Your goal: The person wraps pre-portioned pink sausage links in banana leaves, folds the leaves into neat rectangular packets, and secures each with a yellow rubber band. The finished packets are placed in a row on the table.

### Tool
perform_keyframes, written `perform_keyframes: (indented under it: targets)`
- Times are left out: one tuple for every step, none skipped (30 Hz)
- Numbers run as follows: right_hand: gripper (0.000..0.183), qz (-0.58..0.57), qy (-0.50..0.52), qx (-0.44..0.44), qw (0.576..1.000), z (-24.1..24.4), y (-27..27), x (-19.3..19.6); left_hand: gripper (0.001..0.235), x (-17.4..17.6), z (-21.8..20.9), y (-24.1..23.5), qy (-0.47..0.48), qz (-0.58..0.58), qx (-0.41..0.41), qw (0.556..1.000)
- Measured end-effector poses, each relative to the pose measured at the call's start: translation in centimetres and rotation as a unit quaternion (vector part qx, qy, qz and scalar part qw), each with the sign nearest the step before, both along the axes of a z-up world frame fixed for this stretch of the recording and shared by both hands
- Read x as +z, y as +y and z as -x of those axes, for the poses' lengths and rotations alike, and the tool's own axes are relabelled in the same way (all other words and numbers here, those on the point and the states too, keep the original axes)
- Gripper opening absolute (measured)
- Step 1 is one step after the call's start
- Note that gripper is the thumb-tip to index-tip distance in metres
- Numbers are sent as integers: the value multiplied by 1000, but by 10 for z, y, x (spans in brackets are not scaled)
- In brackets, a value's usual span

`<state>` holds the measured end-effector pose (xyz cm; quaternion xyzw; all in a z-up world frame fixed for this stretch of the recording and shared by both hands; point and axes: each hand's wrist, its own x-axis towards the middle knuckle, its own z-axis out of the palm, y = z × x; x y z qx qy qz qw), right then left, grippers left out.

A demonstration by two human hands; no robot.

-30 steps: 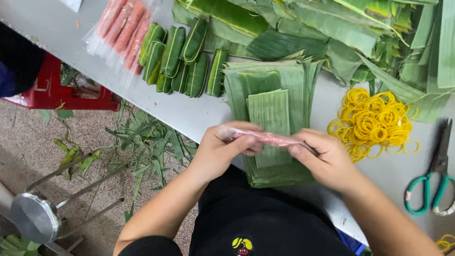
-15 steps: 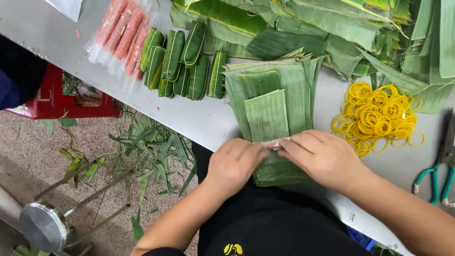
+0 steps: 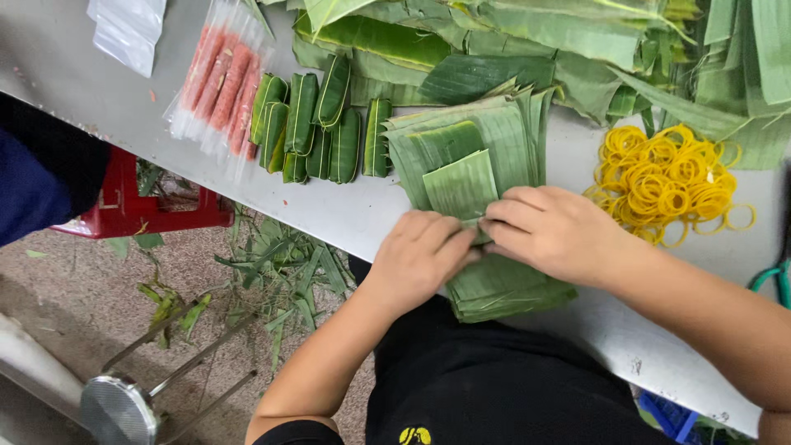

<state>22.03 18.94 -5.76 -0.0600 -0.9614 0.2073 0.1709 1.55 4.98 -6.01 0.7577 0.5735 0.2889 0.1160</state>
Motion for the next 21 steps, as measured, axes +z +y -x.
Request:
perform_keyframes:
  targets:
    - [30,5,-18,-4,1000,-2,-1,2,33,1,1,-2,6,-1,-36,999]
    - [29,35,-50,-25,998,-1,-2,2,30,2,2,-2,-25,49,-14,998]
    - [29,62,-83,-44,994,2,-1,2,27,1,3,1,-55,96,8,994]
    - [29,89,-114,-63,987,5,1,3,24,1,6,5,-85,142,30,986]
    - [28,102,-115,-79,985,6,3,3,23,0,9,8,-90,143,44,985]
    - [27,115,-115,-95,982,8,5,3,22,-1,12,13,-96,143,58,983]
    - [25,127,-115,-110,979,10,8,3,21,-2,15,18,-102,143,72,982]
    - [27,79,-76,-85,990,11,10,4,22,-2,17,22,-86,122,72,986]
    - [29,30,-36,-59,997,12,11,4,22,-2,19,24,-70,100,72,990]
    - [31,-19,5,-32,999,13,11,5,23,-1,19,25,-55,79,73,993]
    - [33,-22,-1,-41,999,13,11,7,23,0,18,26,-44,51,49,997]
    - [35,-26,-7,-50,998,14,9,8,24,2,16,25,-34,23,25,999]
    - [38,-28,-14,-59,998,14,6,9,24,4,14,25,-24,-3,0,1000]
    - [36,-14,-24,-73,997,17,5,9,25,5,13,26,-29,18,13,999]
    - [35,-1,-35,-86,996,20,4,8,25,5,13,27,-36,41,27,998]
    - [34,13,-45,-100,994,23,4,8,25,5,13,28,-42,63,40,996]
    - [34,16,-60,-104,993,25,7,7,24,3,15,31,-56,71,45,995]
    - [35,20,-75,-108,991,26,11,5,23,1,19,35,-70,80,51,993]
    - [35,23,-89,-111,990,28,15,4,22,-1,23,39,-84,88,58,991]
    - [33,1,-64,-101,993,29,19,4,21,-3,27,43,-80,88,64,991]
    - [33,-21,-40,-91,995,28,21,3,20,-5,30,46,-76,88,69,991]
